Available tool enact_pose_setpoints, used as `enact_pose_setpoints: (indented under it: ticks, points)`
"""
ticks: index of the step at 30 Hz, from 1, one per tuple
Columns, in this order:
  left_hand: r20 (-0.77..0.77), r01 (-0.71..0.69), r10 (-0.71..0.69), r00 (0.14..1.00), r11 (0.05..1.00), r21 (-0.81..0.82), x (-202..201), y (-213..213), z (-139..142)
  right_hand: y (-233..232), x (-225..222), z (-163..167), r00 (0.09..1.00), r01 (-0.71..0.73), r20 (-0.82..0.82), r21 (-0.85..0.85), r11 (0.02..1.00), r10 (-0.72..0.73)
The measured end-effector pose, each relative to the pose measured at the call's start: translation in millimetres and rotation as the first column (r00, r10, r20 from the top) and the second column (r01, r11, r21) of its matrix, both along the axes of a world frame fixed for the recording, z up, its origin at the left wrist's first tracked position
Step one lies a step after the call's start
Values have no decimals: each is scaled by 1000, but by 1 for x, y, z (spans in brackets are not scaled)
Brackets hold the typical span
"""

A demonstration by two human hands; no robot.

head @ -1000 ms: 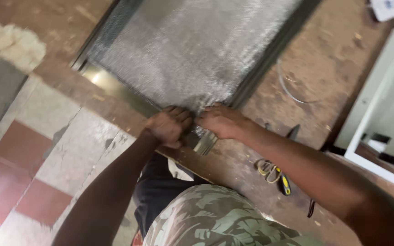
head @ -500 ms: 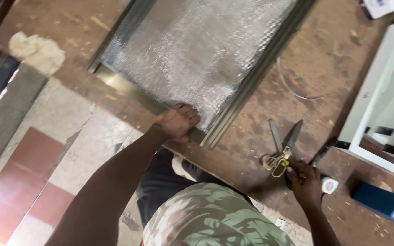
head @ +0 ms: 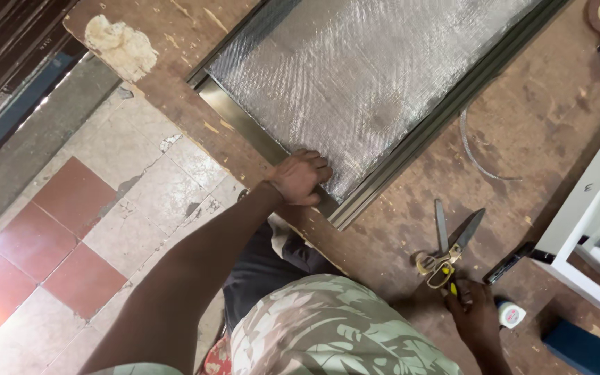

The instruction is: The person places a mesh screen over a rectangular metal frame on a workbench. They use a flat metal tool to press the screen into the frame's groove, securing it in place. The person then uses a utility knife to trim the excess screen material from the edges.

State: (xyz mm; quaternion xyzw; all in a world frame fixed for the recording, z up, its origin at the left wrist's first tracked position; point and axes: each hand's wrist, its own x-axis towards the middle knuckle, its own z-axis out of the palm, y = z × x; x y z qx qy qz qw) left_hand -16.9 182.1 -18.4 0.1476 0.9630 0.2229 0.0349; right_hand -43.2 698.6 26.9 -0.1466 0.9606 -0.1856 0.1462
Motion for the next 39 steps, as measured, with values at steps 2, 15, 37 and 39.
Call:
enact_pose_setpoints:
  ticks: [2, 15, 37, 39]
  points:
    - [-34, -49, 51, 998, 998, 32, -3, 3, -4, 4, -1, -6, 1000, 6, -14, 21, 1000, -6]
    - [-31, 2, -4, 1000, 999, -42, -4, 3, 5, 108, -81, 49, 826, 523, 426, -335, 783, -369]
    - [-112, -135, 134, 985, 991, -3, -1, 8, -20, -243, -218, 34, 725, 296, 616, -684, 667, 310]
    - [-69, -123, 122, 990, 992, -2, 1, 8, -20, -250, -231, 20, 710, 305, 654, -621, 722, 261]
